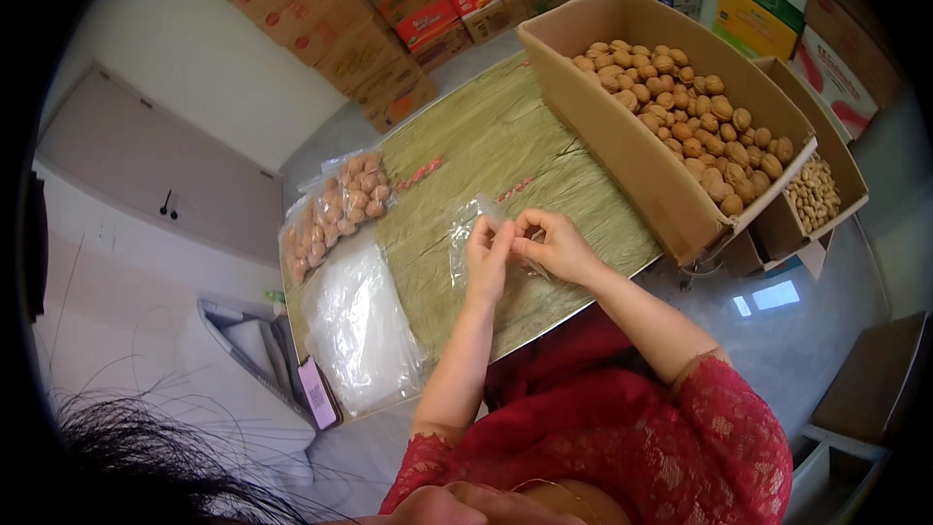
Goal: The person picks up walnuts from a cardboard box and places them into small plastic bags by hand.
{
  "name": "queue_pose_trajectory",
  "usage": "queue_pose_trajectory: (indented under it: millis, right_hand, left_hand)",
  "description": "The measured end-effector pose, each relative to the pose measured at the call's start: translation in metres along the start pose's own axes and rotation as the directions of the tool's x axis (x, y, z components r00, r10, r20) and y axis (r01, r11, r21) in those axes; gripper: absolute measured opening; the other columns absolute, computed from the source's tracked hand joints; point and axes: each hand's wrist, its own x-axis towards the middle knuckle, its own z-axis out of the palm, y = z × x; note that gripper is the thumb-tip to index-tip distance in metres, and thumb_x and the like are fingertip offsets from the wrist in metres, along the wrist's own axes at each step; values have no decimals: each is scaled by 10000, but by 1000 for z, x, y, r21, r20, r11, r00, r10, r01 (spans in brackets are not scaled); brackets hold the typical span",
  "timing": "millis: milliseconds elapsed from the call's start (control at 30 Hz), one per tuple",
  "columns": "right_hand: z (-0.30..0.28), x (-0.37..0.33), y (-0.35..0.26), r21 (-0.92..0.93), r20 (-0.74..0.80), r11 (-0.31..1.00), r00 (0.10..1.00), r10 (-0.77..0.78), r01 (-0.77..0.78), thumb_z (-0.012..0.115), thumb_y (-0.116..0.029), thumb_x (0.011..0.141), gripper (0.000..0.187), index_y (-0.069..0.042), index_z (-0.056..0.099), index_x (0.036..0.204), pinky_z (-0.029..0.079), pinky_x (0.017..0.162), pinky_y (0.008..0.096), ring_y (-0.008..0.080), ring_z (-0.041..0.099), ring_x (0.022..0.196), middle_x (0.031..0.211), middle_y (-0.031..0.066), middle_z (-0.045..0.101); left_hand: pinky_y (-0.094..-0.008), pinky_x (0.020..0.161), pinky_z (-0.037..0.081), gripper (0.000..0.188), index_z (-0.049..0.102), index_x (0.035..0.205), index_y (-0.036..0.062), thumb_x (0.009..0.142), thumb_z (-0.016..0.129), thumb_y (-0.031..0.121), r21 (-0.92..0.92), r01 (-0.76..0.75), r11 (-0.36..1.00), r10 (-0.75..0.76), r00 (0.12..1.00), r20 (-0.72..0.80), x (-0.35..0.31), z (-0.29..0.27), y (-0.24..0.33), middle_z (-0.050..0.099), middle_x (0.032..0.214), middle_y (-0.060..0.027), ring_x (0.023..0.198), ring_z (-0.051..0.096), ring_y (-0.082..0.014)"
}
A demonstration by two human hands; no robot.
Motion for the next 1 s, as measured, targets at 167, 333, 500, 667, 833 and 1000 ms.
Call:
queue_pose_trajectory:
  millis: [167, 333, 500, 667, 833, 1000]
  right_hand:
    - [-6, 4, 13, 219, -18, 972, 996, 87, -81, 650, -79, 862, 107, -41, 567, 805, 452, 573, 207, 69, 568, 658, 717, 8, 598]
    - [-5, 10, 20, 71, -201, 997, 978, 54, -40, 660, -88, 841, 111, -46, 570, 792, 401, 556, 200, 42, 497, 626, 711, -11, 582]
    - [-2, 14, 9, -207, -235, 977, 967, -99, 49, 658, -76, 826, 113, -25, 563, 793, 431, 579, 238, 64, 511, 638, 718, 0, 574]
    - [11, 12, 4, -436, -173, 884, 948, -269, 171, 645, -48, 814, 111, 8, 548, 814, 462, 602, 300, 162, 561, 649, 772, 73, 573]
    - [20, 10, 5, -562, -58, 802, 957, -284, 204, 638, -28, 799, 103, 14, 548, 830, 464, 611, 327, 233, 587, 686, 793, 128, 558]
    - [19, 9, 6, -476, -93, 866, 970, -223, 154, 630, -25, 804, 90, 6, 549, 829, 463, 609, 348, 243, 597, 693, 798, 136, 562]
  left_hand:
    - [-243, 599, 525, 196, 518, 845, 34, 953, 592, 179, 9, -36, 999, 35, 998, 50, 2, -11, -13, 623, 758, -55, 640, 620, -112]
    - [-265, 618, 541, 91, 522, 897, 28, 943, 558, 98, -28, 4, 1000, -2, 998, 66, -1, -14, -18, 612, 790, -68, 712, 638, -142]
    - [-266, 583, 546, 115, 501, 918, 27, 940, 567, 119, -31, -38, 999, 39, 999, 12, -3, -18, -18, 586, 863, -89, 677, 610, -138]
    - [-259, 555, 532, 180, 472, 910, 45, 924, 616, 153, -111, 0, 994, -1, 1000, -9, -4, -14, -9, 560, 859, -60, 667, 590, -121]
    - [-223, 537, 490, 213, 451, 873, 66, 923, 632, 166, 48, -34, 998, 37, 998, -49, -3, -16, -14, 541, 835, -36, 651, 575, -93]
    - [-218, 546, 495, 159, 456, 869, 60, 939, 589, 111, 8, -63, 998, 63, 997, -51, -1, -24, -25, 566, 767, -37, 615, 578, -94]
